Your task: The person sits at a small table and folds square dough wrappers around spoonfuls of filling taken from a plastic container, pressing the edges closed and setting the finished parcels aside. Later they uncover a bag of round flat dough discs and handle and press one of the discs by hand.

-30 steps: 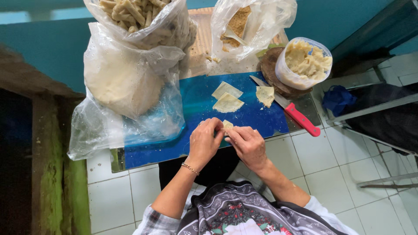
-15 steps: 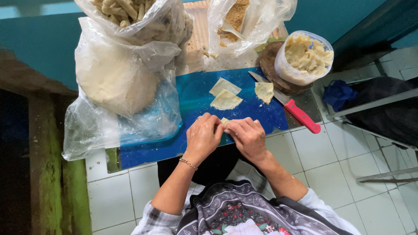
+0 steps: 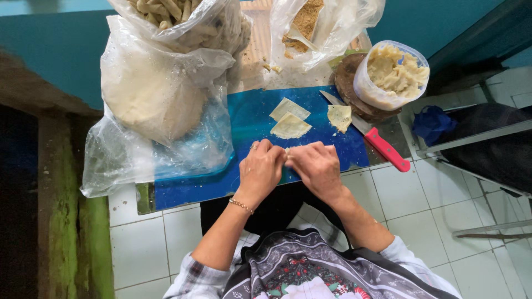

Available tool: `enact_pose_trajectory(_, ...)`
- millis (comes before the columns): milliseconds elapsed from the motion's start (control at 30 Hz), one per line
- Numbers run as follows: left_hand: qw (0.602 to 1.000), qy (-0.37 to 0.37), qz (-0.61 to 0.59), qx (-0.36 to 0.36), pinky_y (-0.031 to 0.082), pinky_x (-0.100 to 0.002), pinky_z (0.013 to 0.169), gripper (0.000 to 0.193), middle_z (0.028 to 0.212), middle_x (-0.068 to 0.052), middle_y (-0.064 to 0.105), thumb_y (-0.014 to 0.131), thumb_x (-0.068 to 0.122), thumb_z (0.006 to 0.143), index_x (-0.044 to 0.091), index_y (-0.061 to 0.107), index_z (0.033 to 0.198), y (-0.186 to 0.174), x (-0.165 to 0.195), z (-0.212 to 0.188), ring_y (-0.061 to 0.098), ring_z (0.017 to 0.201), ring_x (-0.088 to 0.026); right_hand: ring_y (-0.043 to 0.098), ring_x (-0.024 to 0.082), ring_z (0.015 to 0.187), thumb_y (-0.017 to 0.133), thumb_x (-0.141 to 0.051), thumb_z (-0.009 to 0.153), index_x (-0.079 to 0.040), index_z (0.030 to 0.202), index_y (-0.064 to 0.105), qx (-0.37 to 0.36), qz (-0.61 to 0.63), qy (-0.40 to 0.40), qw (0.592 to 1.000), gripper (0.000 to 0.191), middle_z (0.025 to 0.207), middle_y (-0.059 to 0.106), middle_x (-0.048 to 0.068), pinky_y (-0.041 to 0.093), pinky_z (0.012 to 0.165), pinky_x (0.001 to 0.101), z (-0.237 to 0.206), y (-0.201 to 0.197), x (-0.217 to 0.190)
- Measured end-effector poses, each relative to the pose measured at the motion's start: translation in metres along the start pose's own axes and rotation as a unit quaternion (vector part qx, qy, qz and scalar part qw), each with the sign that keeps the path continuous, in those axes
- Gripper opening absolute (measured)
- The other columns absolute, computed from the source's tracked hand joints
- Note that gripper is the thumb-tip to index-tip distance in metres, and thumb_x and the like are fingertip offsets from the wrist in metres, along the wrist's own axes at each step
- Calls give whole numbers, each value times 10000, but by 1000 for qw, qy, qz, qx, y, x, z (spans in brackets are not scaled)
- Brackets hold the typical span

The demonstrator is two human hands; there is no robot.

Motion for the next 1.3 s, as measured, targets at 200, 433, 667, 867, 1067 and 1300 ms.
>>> enact_pose_trajectory(200,999,35,-15,35,531,-410,663,67,896,-63,632,723,141,891,100,670,885,-5,9,-6,631,860,-292,607,229,944,788,-182,869,-176,935,713,-3,-4,48,999,100,979,685,-19,439,809,365,4,8,13)
enact_pose_trajectory(433,995,78,51,29,542,-382,661,85,908,-54,627,695,65,841,130,668,889,-4,11,-4,643,859,-274,622,191,971,751,-139,885,-127,1082,738,-1,-71,0,997,198,1037,688,-21,450,852,409,3,-1,-3)
enact_pose_trajectory(667,995,75,-2,60,542,-381,633,109,928,-63,618,700,164,902,112,664,991,-4,10,2,646,862,-273,645,232,977,751,-142,881,-169,1073,725,-5,-17,22,1000,195,1040,700,-1,451,866,383,7,4,16)
enact_pose_trajectory(867,995,82,50,39,550,-380,652,59,896,-68,607,691,166,917,132,657,952,2,8,3,657,863,-273,651,241,922,761,-217,858,-100,1090,729,-47,-28,-16,998,261,983,702,33,463,843,415,17,-1,11)
enact_pose_trajectory(1067,996,19,-79,34,535,-411,670,277,915,-103,636,724,255,918,54,675,1102,-6,0,4,658,838,-308,682,268,819,756,-206,910,-113,1004,734,-84,29,-32,995,133,896,735,71,481,779,427,63,-20,35)
enact_pose_trajectory(1300,993,-9,-106,52,539,-400,709,121,940,-78,663,696,188,961,89,701,1030,-12,-4,6,673,861,-290,652,397,848,700,-94,1033,-70,1179,757,55,9,-75,996,158,882,695,181,514,742,479,249,-48,3)
Point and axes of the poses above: each hand's wrist, its own z-axis towards the middle knuckle, its own y-axis out of the palm, x = y × z, the point moved 6 cm from there along z, towards the middle knuckle
